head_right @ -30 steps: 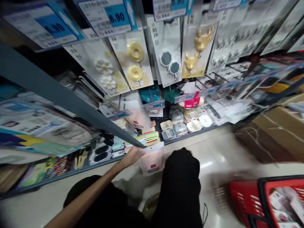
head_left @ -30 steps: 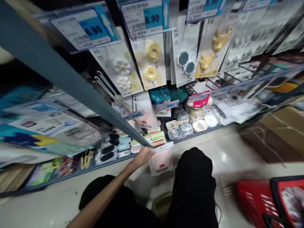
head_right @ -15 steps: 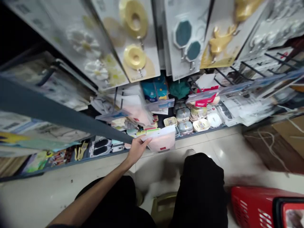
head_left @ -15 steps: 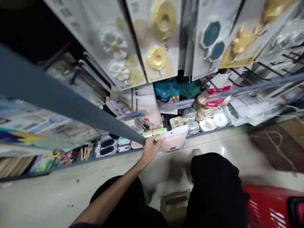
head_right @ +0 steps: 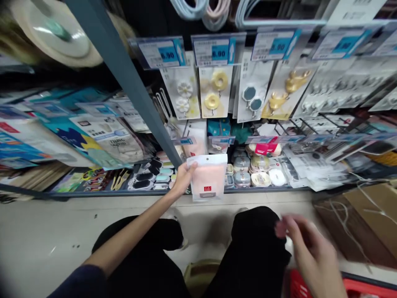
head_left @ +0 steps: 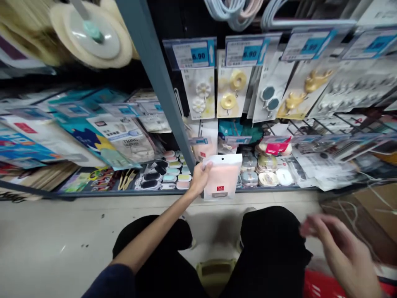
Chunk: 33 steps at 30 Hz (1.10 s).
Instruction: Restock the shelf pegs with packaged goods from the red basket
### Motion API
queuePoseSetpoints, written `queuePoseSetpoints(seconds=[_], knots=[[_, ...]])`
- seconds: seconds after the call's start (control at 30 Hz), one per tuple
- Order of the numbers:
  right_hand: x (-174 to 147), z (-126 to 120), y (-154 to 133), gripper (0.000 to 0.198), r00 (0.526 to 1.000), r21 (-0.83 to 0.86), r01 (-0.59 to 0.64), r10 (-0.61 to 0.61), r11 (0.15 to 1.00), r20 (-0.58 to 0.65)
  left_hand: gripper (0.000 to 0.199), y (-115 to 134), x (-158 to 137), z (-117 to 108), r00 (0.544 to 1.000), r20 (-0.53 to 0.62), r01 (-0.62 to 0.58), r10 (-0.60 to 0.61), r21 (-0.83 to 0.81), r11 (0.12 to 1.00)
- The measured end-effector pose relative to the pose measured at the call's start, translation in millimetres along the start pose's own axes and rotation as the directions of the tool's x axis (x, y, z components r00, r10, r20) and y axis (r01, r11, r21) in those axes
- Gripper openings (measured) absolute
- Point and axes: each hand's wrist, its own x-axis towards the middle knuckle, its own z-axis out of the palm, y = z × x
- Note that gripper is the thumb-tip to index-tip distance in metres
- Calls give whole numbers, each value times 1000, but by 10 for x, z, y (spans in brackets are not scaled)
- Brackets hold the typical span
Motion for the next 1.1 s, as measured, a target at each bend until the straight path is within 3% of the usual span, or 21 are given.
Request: queuePoseSetpoints(seconds=[0.07,0.13,0.2,0.3,0.47,0.6,0.77,0.9,1.1], knots=[[543,423,-459,39,986,151,118,-133,981,96,48,-44,59,68,999,-40,5,-8,-58,998],[1128,1022,-773,61,973,319,169,-209,932,95,49,-116,105,125,995,-89,31,-43,-140,990],[1587,1618,-887,81,979,403,128,-180,906,95,50,-193,148,162,993,-102,41,-59,-164,986],[1878,2184,-817,70,965,509,33,-160,860,209,50,-263,212,167,995,-100,19,-26,-76,997],[1846,2385,-877,47,972,557,100,-200,825,122,48,-220,241,119,971,-232,-37,56,86,996],[1982,2525,-1063,39,977,511,145,-205,847,63,60,-198,196,113,953,-262,-90,151,228,969],[2118,2624,-1079,42,991,535,108,-132,838,6,80,-211,134,84,970,-185,-109,156,238,965],[2073,2675,-1169,46,992,509,124,-124,852,-34,81,-219,-12,92,961,-128,-180,246,386,905],[1985,2932,-1431,47,970,578,185,-241,794,20,79,-297,-156,71,949,37,-273,312,587,762]])
